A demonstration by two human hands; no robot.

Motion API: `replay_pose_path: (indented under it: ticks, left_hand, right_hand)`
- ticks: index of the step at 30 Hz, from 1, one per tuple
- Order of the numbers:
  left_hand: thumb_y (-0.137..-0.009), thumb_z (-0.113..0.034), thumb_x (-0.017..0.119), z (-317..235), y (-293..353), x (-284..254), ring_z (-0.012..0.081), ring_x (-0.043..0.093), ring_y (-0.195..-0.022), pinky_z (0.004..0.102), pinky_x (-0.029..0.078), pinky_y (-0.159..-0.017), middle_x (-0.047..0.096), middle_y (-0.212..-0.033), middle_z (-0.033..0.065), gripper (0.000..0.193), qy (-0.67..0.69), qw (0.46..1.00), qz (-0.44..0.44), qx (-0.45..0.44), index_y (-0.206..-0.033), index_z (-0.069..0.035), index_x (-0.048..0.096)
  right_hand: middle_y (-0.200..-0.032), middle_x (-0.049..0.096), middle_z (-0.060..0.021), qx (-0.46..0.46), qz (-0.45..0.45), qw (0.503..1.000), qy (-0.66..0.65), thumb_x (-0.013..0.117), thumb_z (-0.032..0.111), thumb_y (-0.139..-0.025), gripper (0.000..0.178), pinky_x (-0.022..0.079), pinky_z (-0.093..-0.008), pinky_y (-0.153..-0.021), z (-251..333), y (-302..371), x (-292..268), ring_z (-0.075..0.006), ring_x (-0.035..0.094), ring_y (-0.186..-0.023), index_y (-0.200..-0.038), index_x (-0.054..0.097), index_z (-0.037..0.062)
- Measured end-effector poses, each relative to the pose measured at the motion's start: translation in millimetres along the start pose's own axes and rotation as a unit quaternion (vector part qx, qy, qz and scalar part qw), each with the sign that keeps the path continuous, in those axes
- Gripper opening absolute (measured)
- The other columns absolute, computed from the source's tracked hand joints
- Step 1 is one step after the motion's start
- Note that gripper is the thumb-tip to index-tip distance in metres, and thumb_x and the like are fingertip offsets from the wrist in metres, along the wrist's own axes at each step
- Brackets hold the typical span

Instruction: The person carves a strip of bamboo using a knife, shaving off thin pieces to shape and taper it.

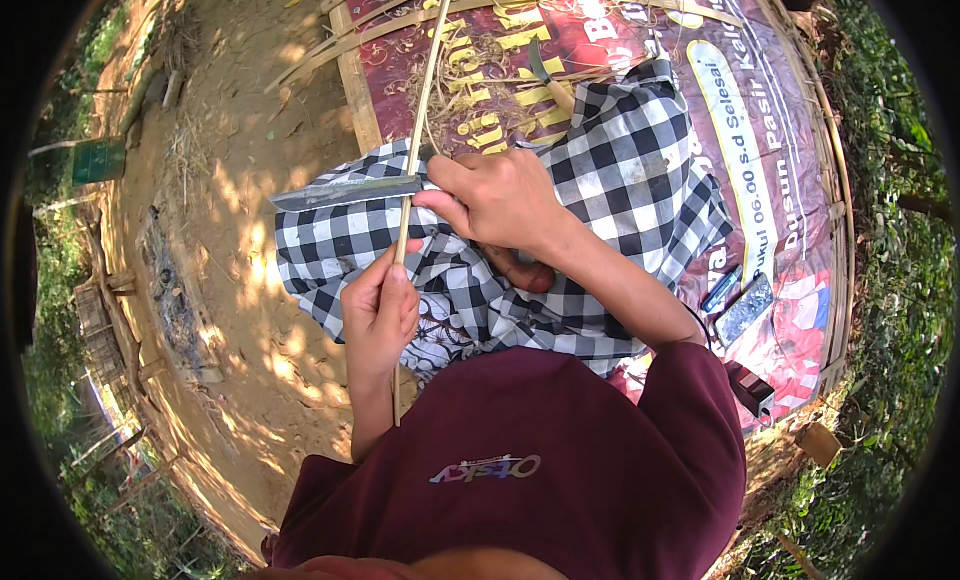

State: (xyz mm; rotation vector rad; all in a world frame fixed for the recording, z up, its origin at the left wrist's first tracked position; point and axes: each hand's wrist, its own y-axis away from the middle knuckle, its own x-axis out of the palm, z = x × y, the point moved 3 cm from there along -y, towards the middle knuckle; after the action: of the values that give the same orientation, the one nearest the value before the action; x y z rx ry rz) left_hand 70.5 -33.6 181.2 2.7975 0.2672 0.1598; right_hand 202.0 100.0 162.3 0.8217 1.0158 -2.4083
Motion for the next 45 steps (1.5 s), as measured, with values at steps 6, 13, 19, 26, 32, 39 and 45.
replay_pose_path:
  ticks: [6,13,19,26,32,39,45]
  left_hand:
    - [-0.099,-0.013,0.044,0,5,2,-0.0016,0.03,-0.044,0.0182,0.021,-0.04,0.037,-0.054,-0.0082,0.032,0.024,1.0,0.017,-0.003,-0.125,0.004,0.051]
    - [-0.1,-0.015,0.042,-20,-6,2,-0.0011,0.027,-0.042,0.0172,0.021,-0.036,0.032,-0.054,-0.0073,0.031,-0.003,0.999,-0.024,0.047,-0.122,0.005,0.052]
    - [-0.099,-0.013,0.043,0,23,-12,-0.001,0.027,-0.041,0.0168,0.021,-0.036,0.033,-0.053,-0.0069,0.03,-0.004,1.0,0.013,0.009,-0.121,0.004,0.053]
    - [-0.097,-0.01,0.046,7,11,-20,-0.002,0.031,-0.045,0.0175,0.023,-0.041,0.038,-0.055,-0.0089,0.03,-0.007,0.998,-0.055,-0.012,-0.123,0.004,0.054]
    - [-0.096,-0.01,0.048,8,9,-12,-0.0022,0.033,-0.048,0.017,0.023,-0.043,0.04,-0.057,-0.009,0.032,-0.016,0.999,-0.024,-0.018,-0.125,0.002,0.054]
    - [-0.095,-0.007,0.049,6,24,5,-0.0016,0.031,-0.05,0.0176,0.023,-0.044,0.039,-0.059,-0.008,0.031,-0.113,0.992,-0.034,0.049,-0.124,0.004,0.055]
    - [-0.096,-0.008,0.05,-13,0,8,-0.0008,0.03,-0.052,0.0188,0.022,-0.044,0.039,-0.061,-0.0079,0.031,-0.104,0.991,-0.043,0.071,-0.124,0.004,0.055]
  right_hand:
    - [-0.051,0.049,-0.0017,-0.104,-0.036,0.989,0.096,0.056,0.051,-0.084,0.04,0.037,-0.034,-0.036,-15,-3,-1,-0.022,0.054,-0.041,-0.07,0.05,0.0141]
    - [-0.053,0.054,-0.0029,-0.005,-0.13,0.974,0.187,0.051,0.049,-0.09,0.039,0.04,-0.0365,-0.037,-71,-36,-6,-0.0245,0.055,-0.042,-0.071,0.049,0.014]
    - [-0.06,0.061,-0.0147,0.278,-0.266,0.902,0.195,0.045,0.039,-0.096,0.036,0.046,-0.0448,-0.052,-194,-19,-84,-0.0364,0.059,-0.056,-0.088,0.066,0.0107]
    - [-0.048,0.044,-0.0097,0.115,-0.168,0.979,0.015,0.05,0.024,-0.096,0.028,0.036,-0.0336,-0.042,-95,-23,-59,-0.0232,0.047,-0.04,-0.076,0.053,0.0046]
    - [-0.051,0.051,-0.0055,-0.044,-0.017,0.999,0.023,0.057,0.04,-0.088,0.033,0.038,-0.0385,-0.039,-22,-14,-10,-0.026,0.053,-0.042,-0.073,0.052,0.0112]
    - [-0.048,0.047,-0.0022,-0.154,-0.043,0.978,0.131,0.056,0.051,-0.084,0.04,0.037,-0.0359,-0.036,-54,-25,-15,-0.024,0.053,-0.041,-0.07,0.051,0.014]
    - [-0.054,0.05,-0.0046,-0.035,-0.124,0.968,0.217,0.055,0.04,-0.089,0.033,0.039,-0.0378,-0.04,-107,-54,-14,-0.0256,0.054,-0.046,-0.072,0.05,0.0119]
